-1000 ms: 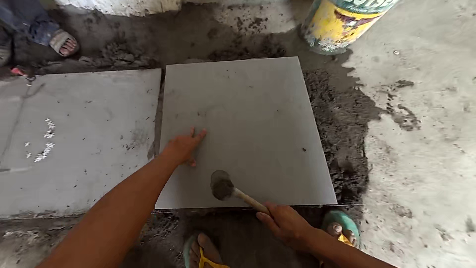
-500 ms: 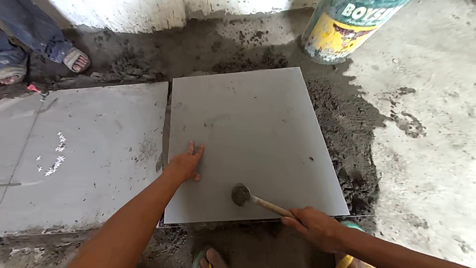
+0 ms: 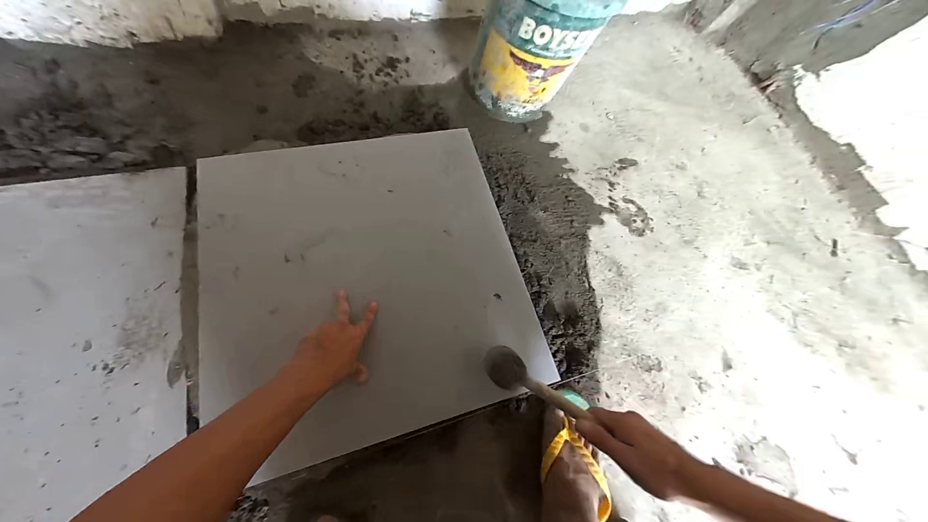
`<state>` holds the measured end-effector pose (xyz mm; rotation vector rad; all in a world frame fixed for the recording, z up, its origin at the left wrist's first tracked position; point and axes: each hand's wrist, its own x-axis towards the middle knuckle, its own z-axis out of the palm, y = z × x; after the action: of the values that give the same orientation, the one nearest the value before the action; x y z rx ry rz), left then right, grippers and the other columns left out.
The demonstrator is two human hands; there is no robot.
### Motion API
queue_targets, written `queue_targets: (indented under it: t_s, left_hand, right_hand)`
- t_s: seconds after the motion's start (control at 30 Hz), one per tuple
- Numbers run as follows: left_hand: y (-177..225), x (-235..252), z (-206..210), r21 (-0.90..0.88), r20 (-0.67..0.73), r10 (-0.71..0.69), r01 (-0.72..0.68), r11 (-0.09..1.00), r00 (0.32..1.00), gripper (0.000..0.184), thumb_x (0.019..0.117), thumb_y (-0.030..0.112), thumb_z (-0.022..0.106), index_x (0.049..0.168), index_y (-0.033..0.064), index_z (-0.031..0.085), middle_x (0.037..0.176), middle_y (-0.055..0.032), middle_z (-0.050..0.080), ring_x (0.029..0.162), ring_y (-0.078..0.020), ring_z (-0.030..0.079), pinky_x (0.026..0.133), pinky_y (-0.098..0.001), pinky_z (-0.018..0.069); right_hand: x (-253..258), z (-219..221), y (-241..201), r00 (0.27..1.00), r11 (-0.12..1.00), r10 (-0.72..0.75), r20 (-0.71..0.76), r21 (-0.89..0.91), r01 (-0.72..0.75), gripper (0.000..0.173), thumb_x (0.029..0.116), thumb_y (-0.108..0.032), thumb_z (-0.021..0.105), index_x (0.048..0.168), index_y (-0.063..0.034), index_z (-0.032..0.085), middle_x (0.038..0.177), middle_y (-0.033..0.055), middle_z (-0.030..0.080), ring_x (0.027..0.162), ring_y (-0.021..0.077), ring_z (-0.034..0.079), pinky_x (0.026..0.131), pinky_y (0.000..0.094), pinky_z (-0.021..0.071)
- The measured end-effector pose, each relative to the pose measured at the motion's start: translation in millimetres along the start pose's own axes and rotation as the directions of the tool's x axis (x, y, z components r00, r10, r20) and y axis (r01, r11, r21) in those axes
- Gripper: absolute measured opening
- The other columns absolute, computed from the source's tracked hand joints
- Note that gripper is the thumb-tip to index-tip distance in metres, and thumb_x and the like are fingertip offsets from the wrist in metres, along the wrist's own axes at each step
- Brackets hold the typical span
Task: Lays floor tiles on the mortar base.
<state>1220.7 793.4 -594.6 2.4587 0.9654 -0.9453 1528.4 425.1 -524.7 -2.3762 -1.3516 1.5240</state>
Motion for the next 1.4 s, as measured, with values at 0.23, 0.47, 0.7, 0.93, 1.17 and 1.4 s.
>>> queue_targets:
  t_s: [0.23, 0.47, 0.7, 0.93, 1.17, 1.4]
  left_hand:
    - [-1.0, -3.1, -2.5, 0.022, 0.089, -0.032, 0.03, 0.999, 0.996, 0.12, 0.0817, 0.05, 0.084, 0.167, 0.0354, 0.001, 0.171, -0.0193, -0.017, 0.09, -0.0366, 0.071, 0.074, -0.0483, 0.0607]
    - [5.9, -5.1, -4.8, 0.061, 0.105, -0.06, 0.054, 0.997, 0.993, 0.117, 0.084, 0.05, 0.082, 0.167, 0.0329, 0.001, 0.171, -0.0203, -0.016, 0.089, -0.0365, 0.071, 0.075, -0.0477, 0.0604]
    - [7.4, -5.4, -2.0, 0.129, 0.071, -0.059, 0.05, 0.99, 0.996, 0.117, 0.0849, 0.05, 0.081, 0.167, 0.0291, 0.001, 0.171, -0.0209, -0.014, 0.084, -0.0347, 0.072, 0.073, -0.0462, 0.0606]
    - [8.9, -5.4, 0.1, 0.114, 0.072, -0.076, 0.068, 0.991, 0.995, 0.117, 0.0853, 0.05, 0.081, 0.167, 0.0318, 0.0, 0.171, -0.0184, -0.016, 0.083, -0.0323, 0.072, 0.073, -0.0448, 0.0602]
    - [5.7, -6.7, 0.8, 0.063, 0.059, -0.038, 0.034, 0.997, 0.998, 0.114, 0.0861, 0.047, 0.081, 0.167, 0.0341, 0.001, 0.171, -0.0183, -0.017, 0.08, -0.0316, 0.072, 0.071, -0.0455, 0.06]
    - [2.3, -4.5, 0.7, 0.056, 0.075, -0.022, 0.018, 0.998, 0.997, 0.112, 0.0883, 0.048, 0.079, 0.167, 0.0346, 0.0, 0.171, -0.017, -0.017, 0.088, -0.0349, 0.072, 0.073, -0.0469, 0.0606]
  right_hand:
    - [10.3, 45.7, 49.7, 0.996, 0.99, -0.018, -0.082, 0.136, 0.029, 0.07, 0.1016, -0.07, 0.03, 0.09, -0.0104, 0.065, 0.066, 0.0054, 0.058, 0.062, 0.0213, 0.061, 0.059, 0.0475, 0.0502]
    - [19.5, 33.3, 35.3, 0.999, 1.0, -0.01, 0.042, -0.028, 0.011, 0.075, 0.1002, -0.074, 0.027, 0.096, -0.0081, 0.063, 0.068, 0.0107, 0.059, 0.067, 0.0299, 0.065, 0.064, 0.054, 0.0532]
    - [51.9, 25.7, -13.8, 0.973, 0.984, -0.096, 0.21, -0.125, 0.124, 0.074, 0.1023, -0.07, 0.026, 0.099, -0.0058, 0.062, 0.077, 0.014, 0.061, 0.078, 0.0343, 0.066, 0.072, 0.0564, 0.0532]
    - [70.1, 33.6, -56.9, 0.941, 0.942, -0.169, 0.292, -0.233, 0.241, 0.074, 0.1035, -0.069, 0.022, 0.104, -0.0066, 0.061, 0.079, 0.0154, 0.063, 0.082, 0.0372, 0.068, 0.075, 0.0595, 0.0527]
    - [48.1, 31.2, 2.5, 0.988, 0.977, -0.154, 0.024, -0.143, 0.156, 0.074, 0.1016, -0.072, 0.025, 0.093, -0.0079, 0.063, 0.067, 0.0111, 0.059, 0.067, 0.0313, 0.065, 0.062, 0.0545, 0.0528]
    - [-2.4, 32.9, 68.2, 0.986, 1.0, -0.02, -0.163, 0.006, 0.021, 0.073, 0.1023, -0.068, 0.032, 0.093, -0.0042, 0.067, 0.064, 0.0107, 0.06, 0.06, 0.0281, 0.064, 0.056, 0.0527, 0.0516]
